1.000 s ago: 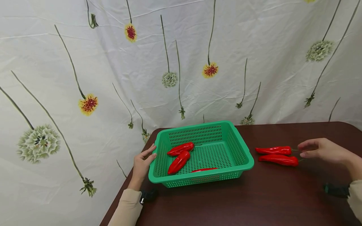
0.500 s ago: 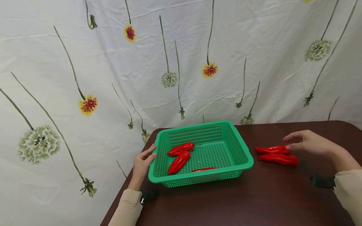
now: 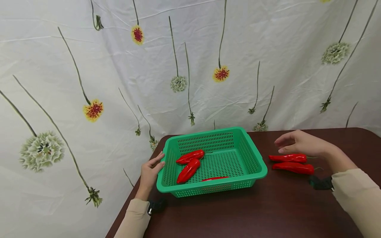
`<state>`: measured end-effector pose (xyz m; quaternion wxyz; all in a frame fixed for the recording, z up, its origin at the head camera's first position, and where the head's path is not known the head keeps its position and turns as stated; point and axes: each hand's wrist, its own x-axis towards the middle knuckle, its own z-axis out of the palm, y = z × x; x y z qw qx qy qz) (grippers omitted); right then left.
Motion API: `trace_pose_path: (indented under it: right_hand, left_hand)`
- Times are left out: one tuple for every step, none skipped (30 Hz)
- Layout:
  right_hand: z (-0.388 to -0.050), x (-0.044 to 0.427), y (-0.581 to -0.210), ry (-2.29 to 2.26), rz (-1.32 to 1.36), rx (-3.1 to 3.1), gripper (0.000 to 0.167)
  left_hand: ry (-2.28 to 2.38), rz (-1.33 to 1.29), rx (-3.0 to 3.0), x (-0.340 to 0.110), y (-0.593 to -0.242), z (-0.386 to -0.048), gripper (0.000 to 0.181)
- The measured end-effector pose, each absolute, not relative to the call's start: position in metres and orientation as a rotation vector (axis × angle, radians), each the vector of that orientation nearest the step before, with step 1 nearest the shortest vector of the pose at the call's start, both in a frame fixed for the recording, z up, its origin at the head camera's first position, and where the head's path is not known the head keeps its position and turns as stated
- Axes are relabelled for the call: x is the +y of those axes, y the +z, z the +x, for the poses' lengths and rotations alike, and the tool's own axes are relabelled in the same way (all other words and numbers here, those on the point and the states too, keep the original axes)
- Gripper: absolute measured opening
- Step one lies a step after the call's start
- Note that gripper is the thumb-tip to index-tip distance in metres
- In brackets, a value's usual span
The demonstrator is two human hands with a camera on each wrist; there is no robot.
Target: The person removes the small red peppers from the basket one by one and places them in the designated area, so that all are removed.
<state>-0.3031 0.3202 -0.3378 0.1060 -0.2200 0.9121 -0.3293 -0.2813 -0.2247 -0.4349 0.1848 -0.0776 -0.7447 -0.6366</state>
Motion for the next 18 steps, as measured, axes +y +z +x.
trace_pose_path:
  right_hand:
    - [-0.302, 0.316, -0.335, -0.979, -0.668, 2.677, 0.052]
    - [-0.301, 0.313, -0.332, -0.989, -0.694, 2.664, 0.051]
    - [-0.3, 0.309, -0.329, -1.002, -0.716, 2.648, 0.05]
    - [-0.299, 0.305, -0.327, -1.012, -0.739, 2.634, 0.049]
    - [-0.298, 0.301, -0.324, -1.022, -0.759, 2.62, 0.048]
    - [-0.297, 0.297, -0.322, -1.034, -0.776, 2.604, 0.047]
    - [-0.296, 0.294, -0.32, -1.043, -0.789, 2.588, 0.047]
    - [-0.296, 0.29, -0.318, -1.052, -0.797, 2.574, 0.047]
    - [-0.295, 0.287, -0.316, -1.063, -0.796, 2.56, 0.048]
    - [-0.295, 0.283, -0.315, -1.069, -0.792, 2.552, 0.048]
    - [-0.294, 0.28, -0.314, -1.077, -0.785, 2.541, 0.049]
    - [-0.294, 0.277, -0.313, -1.084, -0.778, 2.527, 0.05]
    - [-0.295, 0.275, -0.312, -1.089, -0.765, 2.513, 0.051]
    - [-0.295, 0.272, -0.311, -1.095, -0.774, 2.497, 0.051]
    - [-0.296, 0.269, -0.311, -1.1, -0.772, 2.477, 0.051]
    - [-0.297, 0.266, -0.31, -1.1, -0.78, 2.463, 0.05]
    - [-0.298, 0.263, -0.309, -1.097, -0.788, 2.455, 0.049]
    - [-0.298, 0.26, -0.308, -1.093, -0.803, 2.447, 0.049]
  left_hand:
    - [-1.794, -0.218, -2.1, -0.225, -0.435, -0.281, 0.038]
    - [-1.793, -0.215, -2.101, -0.225, -0.435, -0.282, 0.038]
    - [-1.789, -0.217, -2.104, -0.225, -0.434, -0.282, 0.038]
    - [-1.79, -0.215, -2.104, -0.225, -0.434, -0.281, 0.038]
    - [-1.788, -0.215, -2.103, -0.225, -0.434, -0.281, 0.037]
    - [-1.787, -0.218, -2.101, -0.225, -0.434, -0.281, 0.037]
    - [-1.786, -0.221, -2.099, -0.225, -0.434, -0.281, 0.037]
    - [-1.784, -0.223, -2.099, -0.225, -0.434, -0.281, 0.037]
    - [-1.783, -0.224, -2.099, -0.225, -0.434, -0.281, 0.037]
    - [-1.783, -0.222, -2.099, -0.225, -0.433, -0.281, 0.037]
    - [-1.783, -0.22, -2.102, -0.225, -0.433, -0.28, 0.037]
    - [-1.786, -0.219, -2.102, -0.225, -0.433, -0.28, 0.037]
    - [-1.786, -0.22, -2.102, -0.225, -0.433, -0.28, 0.037]
    - [-1.788, -0.22, -2.103, -0.225, -0.433, -0.28, 0.037]
    - [-1.789, -0.22, -2.103, -0.224, -0.433, -0.281, 0.037]
    - [-1.79, -0.218, -2.104, -0.224, -0.434, -0.281, 0.037]
    - [-1.793, -0.217, -2.103, -0.225, -0.434, -0.281, 0.037]
    - [-1.792, -0.217, -2.103, -0.224, -0.434, -0.281, 0.037]
